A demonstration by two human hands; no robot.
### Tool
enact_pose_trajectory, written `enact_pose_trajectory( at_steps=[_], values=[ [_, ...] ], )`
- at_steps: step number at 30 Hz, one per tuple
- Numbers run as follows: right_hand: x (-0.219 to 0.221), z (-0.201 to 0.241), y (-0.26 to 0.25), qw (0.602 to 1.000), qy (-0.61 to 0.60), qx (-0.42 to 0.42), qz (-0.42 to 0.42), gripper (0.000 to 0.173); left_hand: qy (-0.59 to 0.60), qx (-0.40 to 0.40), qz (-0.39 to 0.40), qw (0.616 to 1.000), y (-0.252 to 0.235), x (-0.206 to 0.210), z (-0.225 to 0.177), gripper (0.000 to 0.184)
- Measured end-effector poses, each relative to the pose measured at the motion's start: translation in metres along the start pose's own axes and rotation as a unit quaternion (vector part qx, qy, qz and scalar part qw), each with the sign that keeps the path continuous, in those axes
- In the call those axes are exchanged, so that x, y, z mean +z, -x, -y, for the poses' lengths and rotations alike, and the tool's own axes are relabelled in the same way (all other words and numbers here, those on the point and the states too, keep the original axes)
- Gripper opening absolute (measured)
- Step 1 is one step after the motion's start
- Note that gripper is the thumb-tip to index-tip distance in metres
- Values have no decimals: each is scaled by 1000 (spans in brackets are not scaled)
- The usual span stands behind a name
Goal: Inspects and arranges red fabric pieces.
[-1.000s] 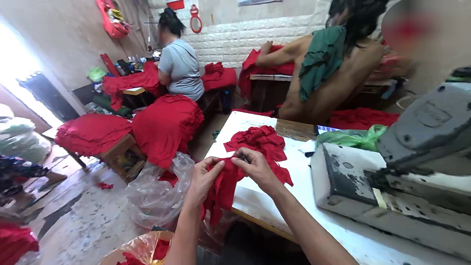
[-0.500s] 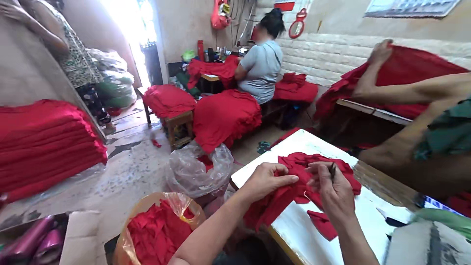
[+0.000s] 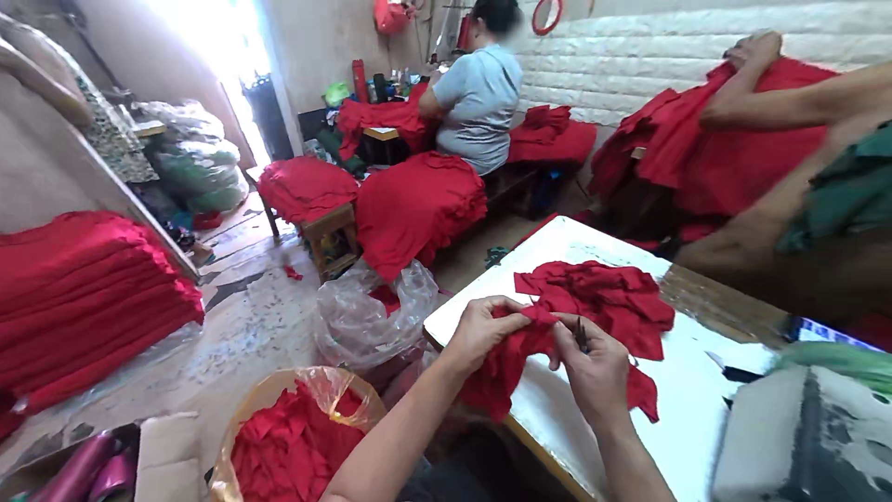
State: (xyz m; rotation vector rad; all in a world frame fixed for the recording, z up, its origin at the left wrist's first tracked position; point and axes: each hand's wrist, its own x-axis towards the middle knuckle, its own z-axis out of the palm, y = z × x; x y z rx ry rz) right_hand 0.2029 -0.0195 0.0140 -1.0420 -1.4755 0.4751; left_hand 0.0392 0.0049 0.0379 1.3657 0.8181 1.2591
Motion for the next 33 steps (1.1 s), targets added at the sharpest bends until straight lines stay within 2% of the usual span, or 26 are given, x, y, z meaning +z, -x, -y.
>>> enact_pose_trajectory(
  at_steps=[3, 6, 9, 14, 18, 21, 23, 26, 29, 31, 33],
  values=[
    [-2, 7, -6, 970, -191, 146, 28, 14, 46, -33, -1, 998, 2, -5, -1, 5],
    [-8, 9, -10, 954, -216, 199, 62, 9, 42, -40, 10, 998, 2, -6, 1, 12],
    [-11, 2, -12, 955, -204, 205, 70, 6, 40, -40, 15, 998, 2, -9, 5, 18],
    [-13, -4, -13, 961, -216, 168, 42, 6, -6, 24, 28, 999, 4, -15, 10, 18],
    [-16, -6, -15, 963, -223, 151, 17, 8, -17, 43, 31, 998, 5, -19, 10, 17],
    [-19, -6, -15, 968, -211, 135, 16, 7, -38, 31, 57, 997, 8, -20, 7, 13],
    [-20, -6, -14, 980, -173, 93, 23, 6, -75, 0, 103, 992, 8, -19, 1, 5],
    [-17, -3, -10, 991, -129, 14, 26, 9, -164, -6, 137, 977, 3, -12, -6, 10],
    [-16, 0, -6, 987, -128, -76, 57, 12, -208, 77, 49, 974, -2, -4, -2, 13],
    [-18, 1, -5, 978, -155, -104, 89, 16, -160, 144, -8, 977, -4, -5, 2, 18],
    [-21, 0, -5, 979, -167, -83, 78, 20, -83, 170, -34, 981, -4, -8, -6, 24]
  ],
)
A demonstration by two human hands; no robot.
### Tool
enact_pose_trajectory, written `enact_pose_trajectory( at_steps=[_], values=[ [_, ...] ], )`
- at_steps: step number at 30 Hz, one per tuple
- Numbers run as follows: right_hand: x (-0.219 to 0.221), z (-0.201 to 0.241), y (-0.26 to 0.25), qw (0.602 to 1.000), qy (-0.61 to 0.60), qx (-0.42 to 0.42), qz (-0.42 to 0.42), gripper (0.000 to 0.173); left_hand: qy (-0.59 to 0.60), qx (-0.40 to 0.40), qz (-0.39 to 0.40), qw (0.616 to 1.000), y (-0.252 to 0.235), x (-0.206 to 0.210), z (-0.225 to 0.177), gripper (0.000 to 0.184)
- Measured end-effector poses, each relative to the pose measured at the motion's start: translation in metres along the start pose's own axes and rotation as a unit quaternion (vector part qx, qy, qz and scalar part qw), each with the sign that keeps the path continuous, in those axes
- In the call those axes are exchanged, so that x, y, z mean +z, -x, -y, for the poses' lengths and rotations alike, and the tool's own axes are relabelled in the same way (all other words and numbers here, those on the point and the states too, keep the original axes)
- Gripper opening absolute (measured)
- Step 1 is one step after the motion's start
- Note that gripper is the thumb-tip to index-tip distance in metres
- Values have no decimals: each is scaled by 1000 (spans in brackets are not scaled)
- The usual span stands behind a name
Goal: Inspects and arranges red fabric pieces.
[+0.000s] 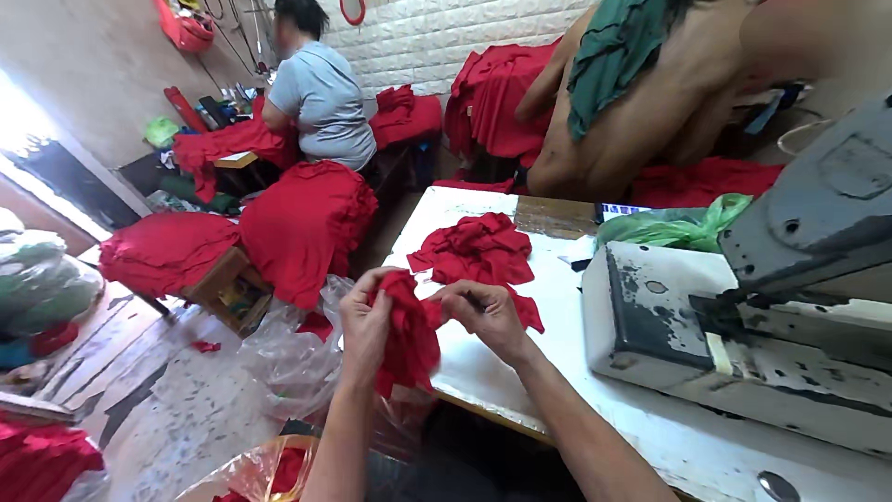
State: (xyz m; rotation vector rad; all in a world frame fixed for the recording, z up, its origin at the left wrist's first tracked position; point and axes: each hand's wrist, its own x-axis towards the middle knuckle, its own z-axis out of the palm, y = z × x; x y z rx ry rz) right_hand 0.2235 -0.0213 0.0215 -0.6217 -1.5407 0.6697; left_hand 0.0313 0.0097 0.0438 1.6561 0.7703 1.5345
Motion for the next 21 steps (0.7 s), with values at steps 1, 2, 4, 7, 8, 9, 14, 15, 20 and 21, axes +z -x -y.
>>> enact_pose_trajectory(
  at_steps=[1, 2, 4, 7, 8, 9, 14, 15, 20, 21],
  values=[
    [-2, -1, 0, 999, 0, 22, -24, 20, 37, -9, -22, 999, 0, -3, -7, 27],
    [-5, -3, 0, 998, 7, 46, -53, 21, 77, -20, -44, 996, -1, -7, -12, 34],
    [-11, -8, -2, 989, 51, 89, -103, 19, 142, -33, -74, 987, -2, -17, -22, 43],
    [-19, -14, -4, 964, 175, 165, -109, 14, 171, 3, -75, 982, -6, -37, -29, 40],
    [-20, -17, -3, 956, 214, 180, -92, 13, 154, 9, -90, 984, -6, -42, -31, 36],
    [-21, -20, -2, 950, 248, 181, -66, 13, 127, 13, -102, 986, -5, -47, -34, 31],
    [-10, -38, 3, 903, 386, 143, 127, 20, -93, -26, -30, 995, 0, -70, -40, 13],
    [-6, -39, 4, 888, 408, 145, 153, 19, -149, -53, 5, 987, 3, -72, -37, 5],
    [-3, -40, 6, 916, 395, 50, 42, 13, -283, -159, 130, 937, 14, -56, -9, 17],
    [-4, -38, 6, 926, 375, 42, 20, 13, -271, -178, 150, 934, 17, -51, -7, 17]
  ],
)
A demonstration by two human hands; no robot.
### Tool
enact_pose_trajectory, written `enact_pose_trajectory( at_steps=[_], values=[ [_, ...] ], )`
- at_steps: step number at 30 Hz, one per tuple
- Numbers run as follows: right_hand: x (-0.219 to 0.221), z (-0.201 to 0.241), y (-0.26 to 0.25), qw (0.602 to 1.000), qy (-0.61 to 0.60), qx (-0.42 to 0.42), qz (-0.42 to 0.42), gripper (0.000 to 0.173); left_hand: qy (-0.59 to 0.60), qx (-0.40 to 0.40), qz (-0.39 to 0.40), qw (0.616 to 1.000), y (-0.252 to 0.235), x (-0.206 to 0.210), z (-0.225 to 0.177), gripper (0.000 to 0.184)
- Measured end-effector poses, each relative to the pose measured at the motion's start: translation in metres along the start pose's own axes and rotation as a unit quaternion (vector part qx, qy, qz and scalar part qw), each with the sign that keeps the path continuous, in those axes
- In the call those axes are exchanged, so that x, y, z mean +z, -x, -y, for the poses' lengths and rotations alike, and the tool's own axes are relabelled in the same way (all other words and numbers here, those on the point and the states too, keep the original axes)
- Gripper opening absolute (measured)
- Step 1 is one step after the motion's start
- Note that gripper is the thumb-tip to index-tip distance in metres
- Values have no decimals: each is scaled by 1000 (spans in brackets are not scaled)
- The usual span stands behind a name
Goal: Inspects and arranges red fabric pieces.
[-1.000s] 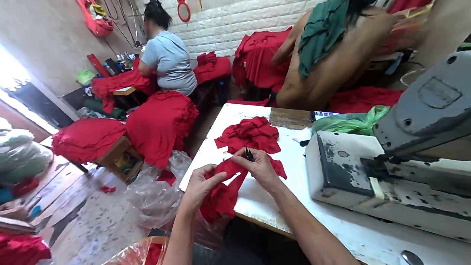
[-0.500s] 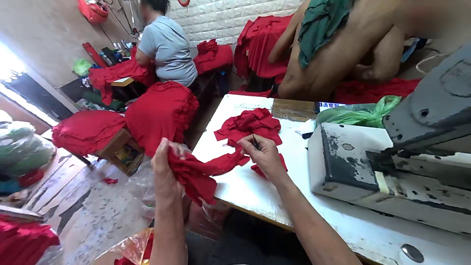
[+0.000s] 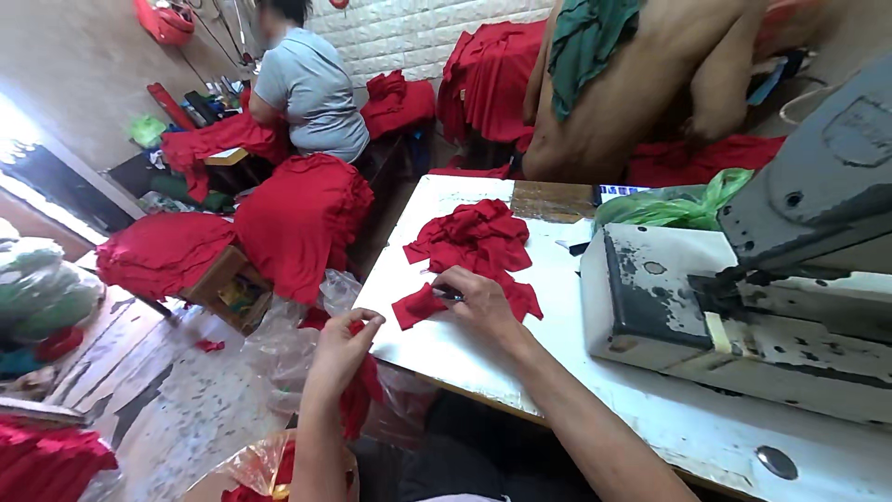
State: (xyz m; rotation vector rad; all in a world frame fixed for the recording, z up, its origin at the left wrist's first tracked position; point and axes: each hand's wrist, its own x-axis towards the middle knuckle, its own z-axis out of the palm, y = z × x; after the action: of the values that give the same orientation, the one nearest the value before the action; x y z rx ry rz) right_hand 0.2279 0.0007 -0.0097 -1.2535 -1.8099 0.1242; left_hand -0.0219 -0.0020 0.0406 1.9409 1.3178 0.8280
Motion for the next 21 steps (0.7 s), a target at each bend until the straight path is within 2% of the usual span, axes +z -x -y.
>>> enact_pose_trajectory(
  at_steps=[4, 7, 9, 11, 13, 14, 16, 19, 21],
  values=[
    [-6, 6, -2, 996, -78, 22, -35, 15, 130, -27, 95, 987, 3, 20, -6, 18],
    [-7, 12, -2, 989, -147, -3, -27, 16, 269, -67, 137, 951, 4, 35, -14, 31],
    [-11, 19, -3, 976, -216, -37, 16, 17, 364, -116, 112, 917, 2, 45, -18, 37],
    [-11, 22, -3, 966, -242, -69, 62, 17, 445, -164, 39, 879, -1, 53, -25, 31],
    [-10, 23, -2, 965, -231, -91, 90, 17, 498, -152, -10, 854, -6, 57, -25, 22],
    [-9, 23, -2, 965, -223, -93, 101, 18, 507, -127, -23, 852, -7, 58, -23, 18],
    [-9, 24, -2, 968, -214, -78, 105, 22, 470, -66, -47, 879, -9, 59, -20, 13],
    [-11, 28, -4, 977, -207, -20, 50, 24, 362, 34, -59, 930, -8, 59, -13, 10],
    [-12, 29, -4, 976, -215, 21, 17, 23, 318, 66, -54, 944, -7, 59, -15, 10]
  ],
)
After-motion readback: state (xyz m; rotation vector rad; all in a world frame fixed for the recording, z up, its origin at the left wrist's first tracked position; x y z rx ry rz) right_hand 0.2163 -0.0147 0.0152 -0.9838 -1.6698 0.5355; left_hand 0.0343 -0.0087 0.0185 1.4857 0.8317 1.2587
